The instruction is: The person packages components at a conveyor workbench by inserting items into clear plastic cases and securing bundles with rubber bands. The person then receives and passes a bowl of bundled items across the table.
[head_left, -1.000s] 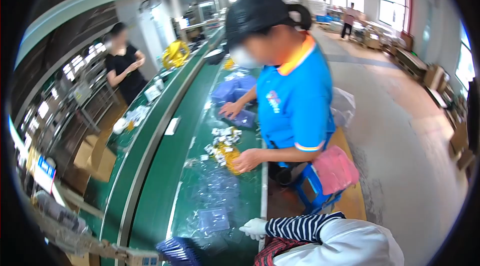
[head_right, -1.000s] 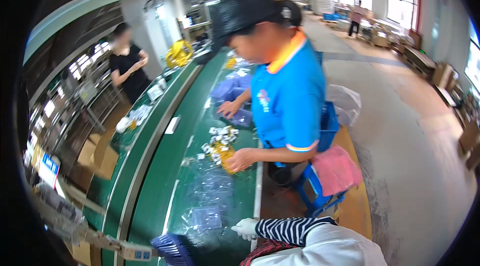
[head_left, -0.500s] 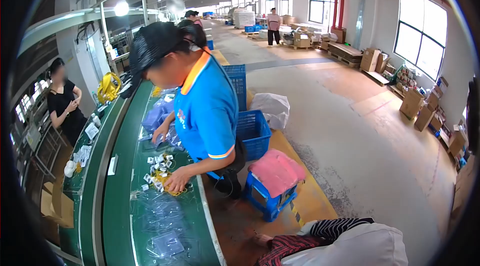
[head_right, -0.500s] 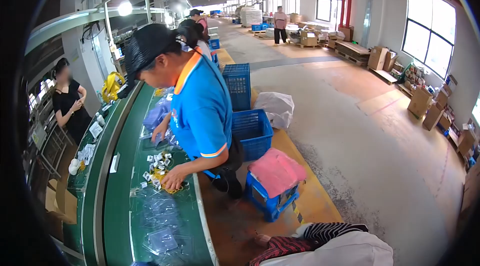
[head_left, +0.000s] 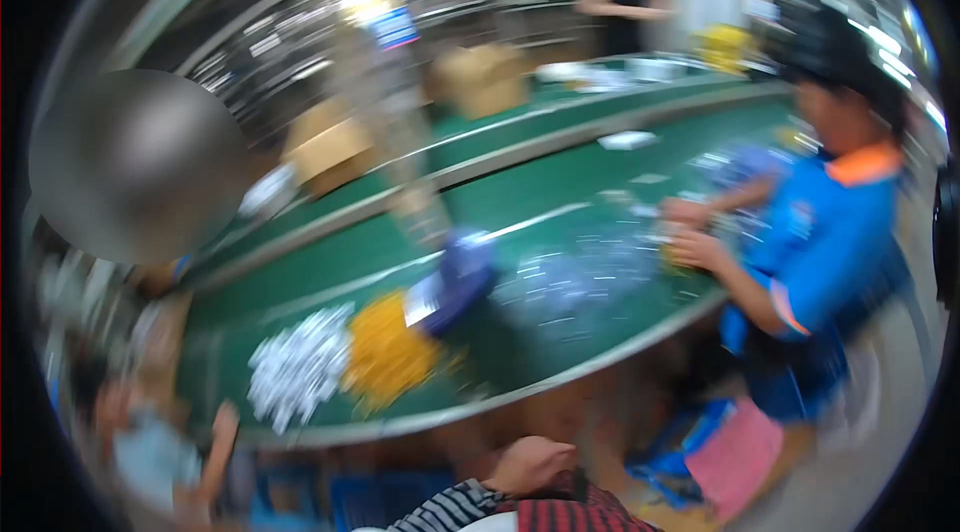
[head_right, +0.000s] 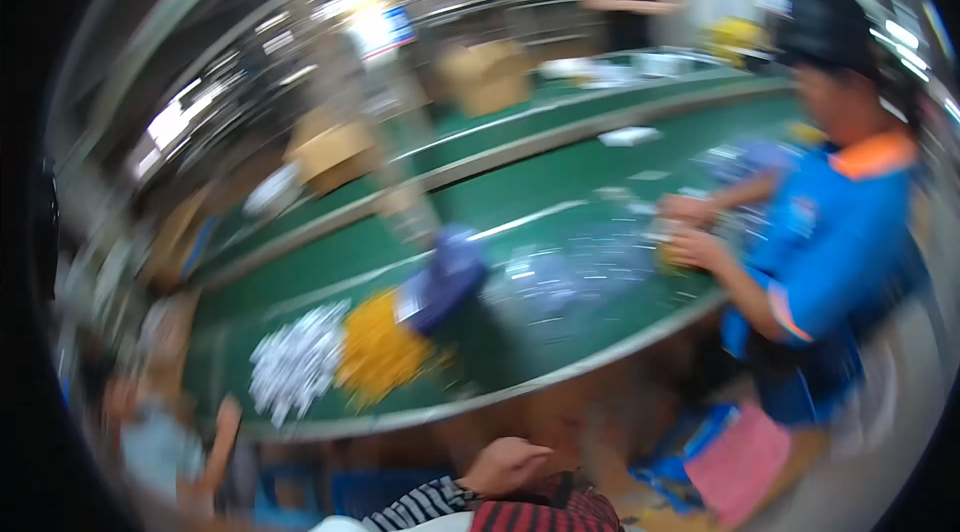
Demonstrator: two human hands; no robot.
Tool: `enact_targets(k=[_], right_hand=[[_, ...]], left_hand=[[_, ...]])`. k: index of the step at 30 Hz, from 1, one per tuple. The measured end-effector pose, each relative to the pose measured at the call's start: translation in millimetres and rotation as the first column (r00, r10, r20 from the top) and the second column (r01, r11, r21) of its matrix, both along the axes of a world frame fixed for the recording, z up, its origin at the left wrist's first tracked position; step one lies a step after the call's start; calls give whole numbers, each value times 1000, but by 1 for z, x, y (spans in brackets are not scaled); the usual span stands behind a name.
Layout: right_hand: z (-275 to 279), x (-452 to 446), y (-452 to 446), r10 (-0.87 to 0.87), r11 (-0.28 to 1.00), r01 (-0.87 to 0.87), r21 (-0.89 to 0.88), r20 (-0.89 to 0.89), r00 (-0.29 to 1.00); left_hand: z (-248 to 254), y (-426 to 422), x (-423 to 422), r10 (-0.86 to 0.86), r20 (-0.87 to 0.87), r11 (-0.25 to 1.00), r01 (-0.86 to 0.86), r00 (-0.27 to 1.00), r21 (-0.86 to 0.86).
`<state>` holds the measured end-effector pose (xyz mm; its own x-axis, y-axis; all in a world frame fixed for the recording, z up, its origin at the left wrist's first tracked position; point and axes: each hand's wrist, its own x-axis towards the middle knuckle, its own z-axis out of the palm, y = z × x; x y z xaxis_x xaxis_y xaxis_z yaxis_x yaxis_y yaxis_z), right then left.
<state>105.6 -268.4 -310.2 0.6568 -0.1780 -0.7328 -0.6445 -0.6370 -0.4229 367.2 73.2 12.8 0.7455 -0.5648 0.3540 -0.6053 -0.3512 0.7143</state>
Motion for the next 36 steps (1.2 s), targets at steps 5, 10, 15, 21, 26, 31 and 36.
enact_targets(k=[5,10,15,21,26,31,36], right_hand=[[86,173,31,335,941,-338,3,128,933],[131,247,137,631,743,-667,52,277,725],[159,244,228,795,505,-859,80,344,500],[167,235,295,895,263,-963,64,357,268],[171,235,331,937,160,-987,23,311,159],[169,239,350,962,106,-994,-13,255,100],[157,249,339,976,122,-992,-44,187,112]], left_hand=[[-23,26,-104,286,-32,956,-283,958,79],[-23,58,-200,712,-39,698,-699,701,158],[-54,56,-238,807,-82,590,-799,584,119],[-50,70,-236,803,20,593,-801,596,87],[-54,87,-251,871,17,487,-868,491,99],[-71,101,-249,837,-50,543,-818,545,188],[-73,108,-249,828,-43,558,-815,558,158]])
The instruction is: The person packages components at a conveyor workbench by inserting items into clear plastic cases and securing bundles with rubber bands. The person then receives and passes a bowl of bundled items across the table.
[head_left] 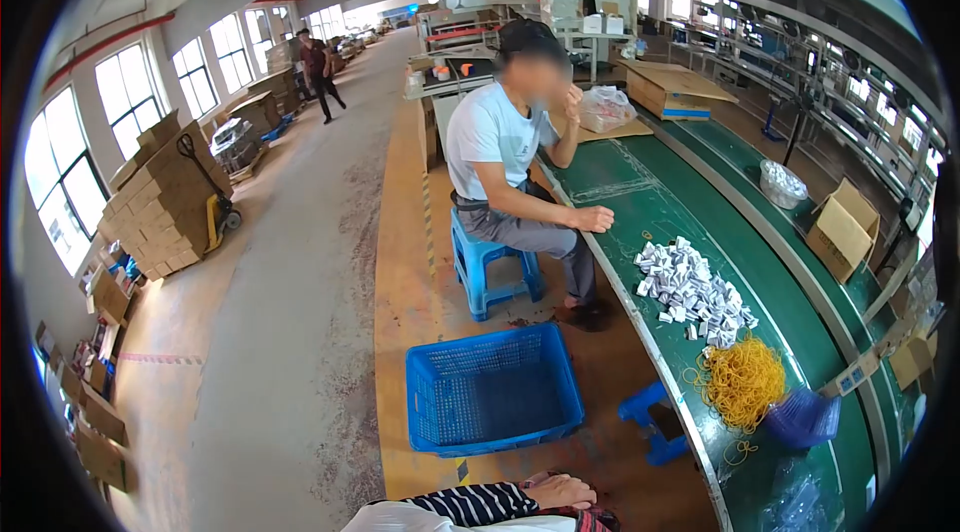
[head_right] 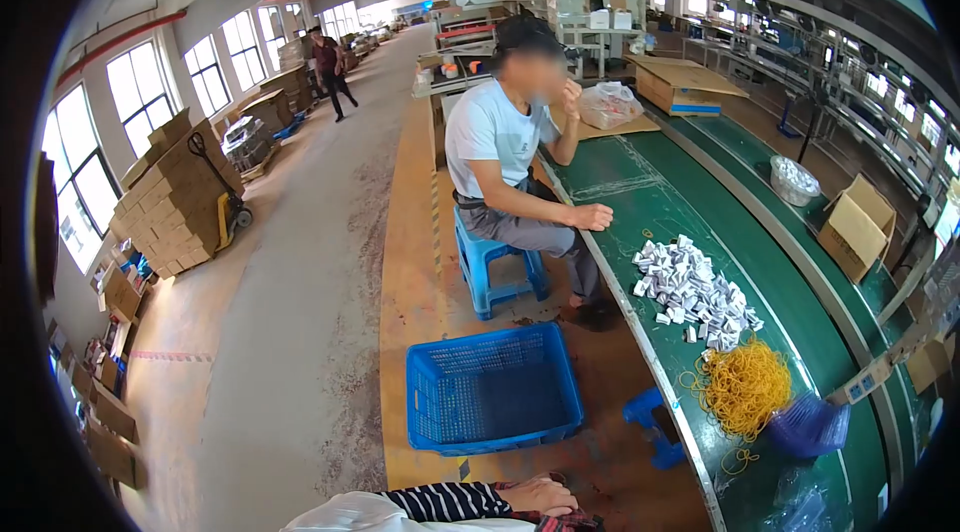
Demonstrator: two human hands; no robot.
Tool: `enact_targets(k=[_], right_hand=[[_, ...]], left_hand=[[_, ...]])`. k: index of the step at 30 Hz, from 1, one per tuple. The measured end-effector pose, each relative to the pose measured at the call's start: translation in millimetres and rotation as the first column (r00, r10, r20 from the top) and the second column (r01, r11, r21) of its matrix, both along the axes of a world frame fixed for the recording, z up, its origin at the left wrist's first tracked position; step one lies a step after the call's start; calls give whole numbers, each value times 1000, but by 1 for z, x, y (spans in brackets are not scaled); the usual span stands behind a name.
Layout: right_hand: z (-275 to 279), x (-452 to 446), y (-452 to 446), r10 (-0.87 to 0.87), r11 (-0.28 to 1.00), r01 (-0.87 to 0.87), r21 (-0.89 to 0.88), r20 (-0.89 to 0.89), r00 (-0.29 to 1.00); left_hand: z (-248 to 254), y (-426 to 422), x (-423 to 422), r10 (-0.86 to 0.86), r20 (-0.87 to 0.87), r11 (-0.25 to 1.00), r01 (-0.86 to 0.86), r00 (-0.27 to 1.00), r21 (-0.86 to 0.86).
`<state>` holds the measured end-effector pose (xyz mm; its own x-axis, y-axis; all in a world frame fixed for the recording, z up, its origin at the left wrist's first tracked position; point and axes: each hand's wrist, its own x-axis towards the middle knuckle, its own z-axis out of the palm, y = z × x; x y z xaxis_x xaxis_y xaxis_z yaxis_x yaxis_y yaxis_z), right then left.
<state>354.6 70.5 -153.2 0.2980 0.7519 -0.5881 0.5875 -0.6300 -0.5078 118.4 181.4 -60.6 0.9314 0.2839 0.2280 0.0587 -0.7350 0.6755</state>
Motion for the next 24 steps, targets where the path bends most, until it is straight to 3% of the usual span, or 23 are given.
enact_targets(k=[3,8,10,13,24], right_hand=[[-18,8,-29,-48,997,48,-55,9,999],[-70,3,-153,-186,972,186,-145,12,982],[-86,-22,-206,-276,950,274,-150,3,961],[-45,-51,-207,-512,845,507,-169,17,859],[-12,-83,-223,-742,587,717,-375,106,662]], left_hand=[[-18,7,-1,-21,-81,1000,23,997,21],[0,17,2,-13,-236,992,41,972,115],[13,25,3,-42,-156,999,37,987,-36],[30,34,16,-76,-239,993,52,968,-105],[26,65,48,-194,-229,976,163,954,-148]])
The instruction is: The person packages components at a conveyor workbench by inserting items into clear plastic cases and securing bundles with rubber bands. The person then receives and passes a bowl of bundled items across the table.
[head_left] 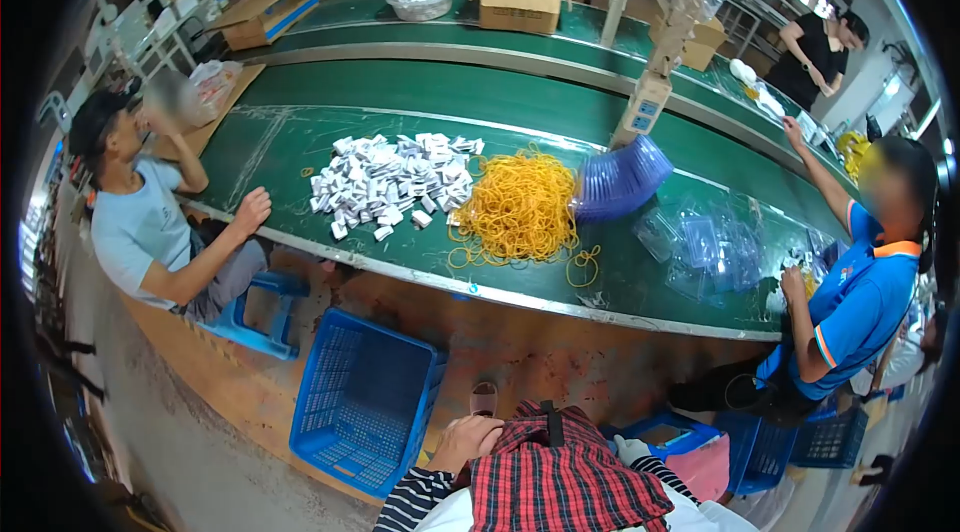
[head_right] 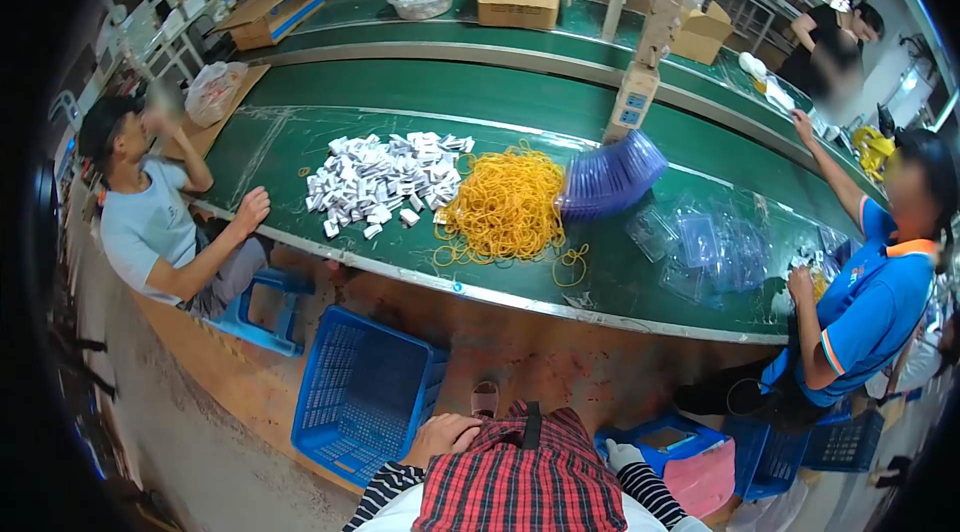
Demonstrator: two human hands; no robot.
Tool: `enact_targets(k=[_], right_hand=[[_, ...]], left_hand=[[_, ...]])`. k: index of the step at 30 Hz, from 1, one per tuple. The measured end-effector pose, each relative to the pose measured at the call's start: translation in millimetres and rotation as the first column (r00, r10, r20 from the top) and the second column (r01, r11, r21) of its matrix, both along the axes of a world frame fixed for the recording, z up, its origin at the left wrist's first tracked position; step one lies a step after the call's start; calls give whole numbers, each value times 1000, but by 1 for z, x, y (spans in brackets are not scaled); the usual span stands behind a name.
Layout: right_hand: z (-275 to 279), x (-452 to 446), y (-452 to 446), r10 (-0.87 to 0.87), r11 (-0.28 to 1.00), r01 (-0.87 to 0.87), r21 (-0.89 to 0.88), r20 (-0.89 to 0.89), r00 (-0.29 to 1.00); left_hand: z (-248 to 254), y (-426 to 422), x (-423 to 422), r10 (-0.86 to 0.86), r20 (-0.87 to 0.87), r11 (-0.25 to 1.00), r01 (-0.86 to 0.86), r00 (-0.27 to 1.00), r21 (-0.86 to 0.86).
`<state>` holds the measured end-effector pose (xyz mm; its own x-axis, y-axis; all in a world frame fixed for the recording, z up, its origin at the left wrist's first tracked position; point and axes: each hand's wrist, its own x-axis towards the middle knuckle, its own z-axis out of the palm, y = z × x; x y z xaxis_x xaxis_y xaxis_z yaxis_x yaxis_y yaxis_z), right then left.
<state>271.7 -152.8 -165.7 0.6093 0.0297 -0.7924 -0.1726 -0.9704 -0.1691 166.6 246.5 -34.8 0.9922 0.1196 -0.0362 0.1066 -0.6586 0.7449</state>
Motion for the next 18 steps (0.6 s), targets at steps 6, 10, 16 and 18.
enact_targets(k=[6,10,16,18], right_hand=[[-12,11,28,184,982,-185,25,39,982],[21,19,91,254,961,-261,94,78,964],[17,32,108,-25,995,2,97,239,971],[49,40,125,-91,993,66,96,293,952]], left_hand=[[10,35,9,29,-45,999,-28,999,23],[-5,70,13,-11,-52,1000,12,999,24],[0,86,26,23,-86,998,-18,996,57],[6,88,35,22,-114,997,-14,993,72]])
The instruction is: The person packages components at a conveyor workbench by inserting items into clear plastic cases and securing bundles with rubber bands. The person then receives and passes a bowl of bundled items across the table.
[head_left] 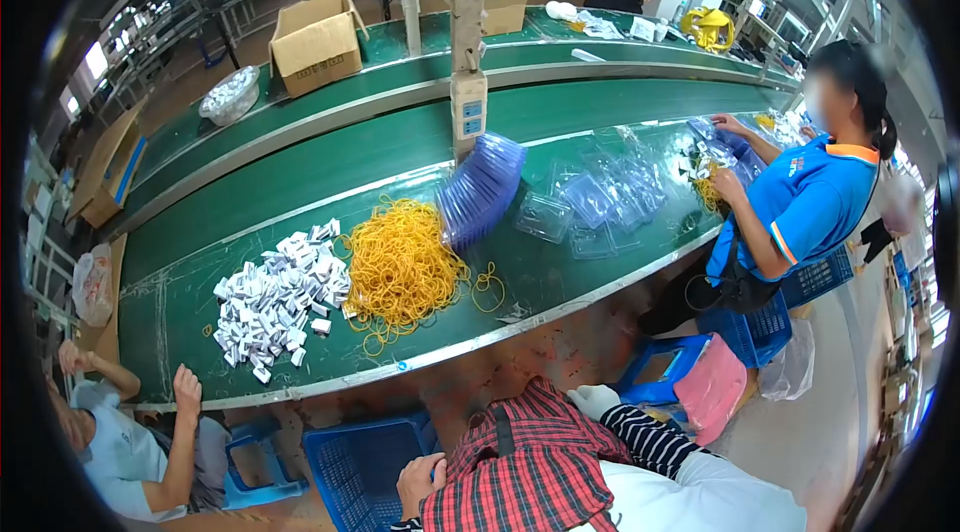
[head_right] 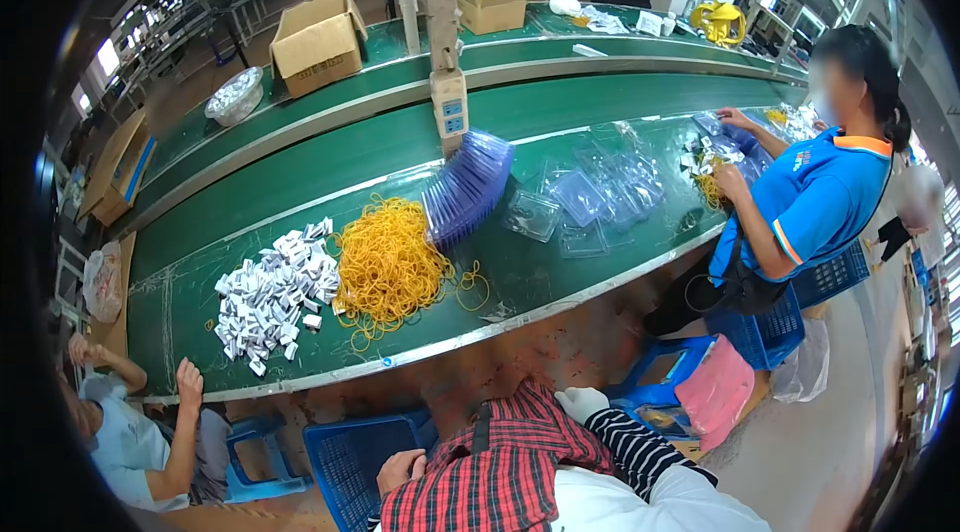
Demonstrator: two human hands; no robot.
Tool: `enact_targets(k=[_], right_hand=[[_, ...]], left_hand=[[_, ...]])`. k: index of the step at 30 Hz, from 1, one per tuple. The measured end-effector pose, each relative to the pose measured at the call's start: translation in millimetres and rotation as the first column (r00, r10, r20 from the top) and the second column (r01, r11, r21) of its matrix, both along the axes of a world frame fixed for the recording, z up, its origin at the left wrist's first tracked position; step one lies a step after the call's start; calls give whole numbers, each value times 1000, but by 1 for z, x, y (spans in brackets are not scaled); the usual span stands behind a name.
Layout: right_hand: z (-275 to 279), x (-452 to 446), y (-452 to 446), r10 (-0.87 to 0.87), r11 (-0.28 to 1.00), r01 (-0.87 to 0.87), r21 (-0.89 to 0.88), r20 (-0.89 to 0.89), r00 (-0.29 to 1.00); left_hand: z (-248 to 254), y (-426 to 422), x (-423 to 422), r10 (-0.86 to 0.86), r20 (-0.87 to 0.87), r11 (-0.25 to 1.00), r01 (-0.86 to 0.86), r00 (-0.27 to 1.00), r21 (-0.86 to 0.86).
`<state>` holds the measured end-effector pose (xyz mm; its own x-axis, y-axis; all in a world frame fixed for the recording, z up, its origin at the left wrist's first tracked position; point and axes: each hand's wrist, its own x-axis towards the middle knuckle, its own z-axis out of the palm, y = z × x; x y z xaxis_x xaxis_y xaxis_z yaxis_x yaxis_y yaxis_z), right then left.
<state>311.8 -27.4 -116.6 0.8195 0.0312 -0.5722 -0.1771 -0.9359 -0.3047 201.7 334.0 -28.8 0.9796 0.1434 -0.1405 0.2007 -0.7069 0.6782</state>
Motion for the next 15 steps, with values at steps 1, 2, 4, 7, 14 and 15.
enact_targets(k=[1,2,4,7,14,15], right_hand=[[6,4,4,25,1000,-25,12,50,998],[11,8,7,45,999,-48,22,102,994],[25,20,14,78,993,-96,72,223,972],[50,49,28,97,966,-188,181,420,902],[88,133,47,45,837,-365,408,613,789],[80,143,45,58,823,-430,371,698,714]], left_hand=[[-1,1,4,5,-2,1000,-5,1000,6],[-5,2,7,7,-3,1000,-7,1000,12],[-10,3,16,7,-1,1000,-7,1000,26],[-11,1,37,20,-1,998,-20,1000,58],[22,-14,112,0,28,1000,0,1000,4],[22,-16,124,-12,67,1000,10,998,28]])
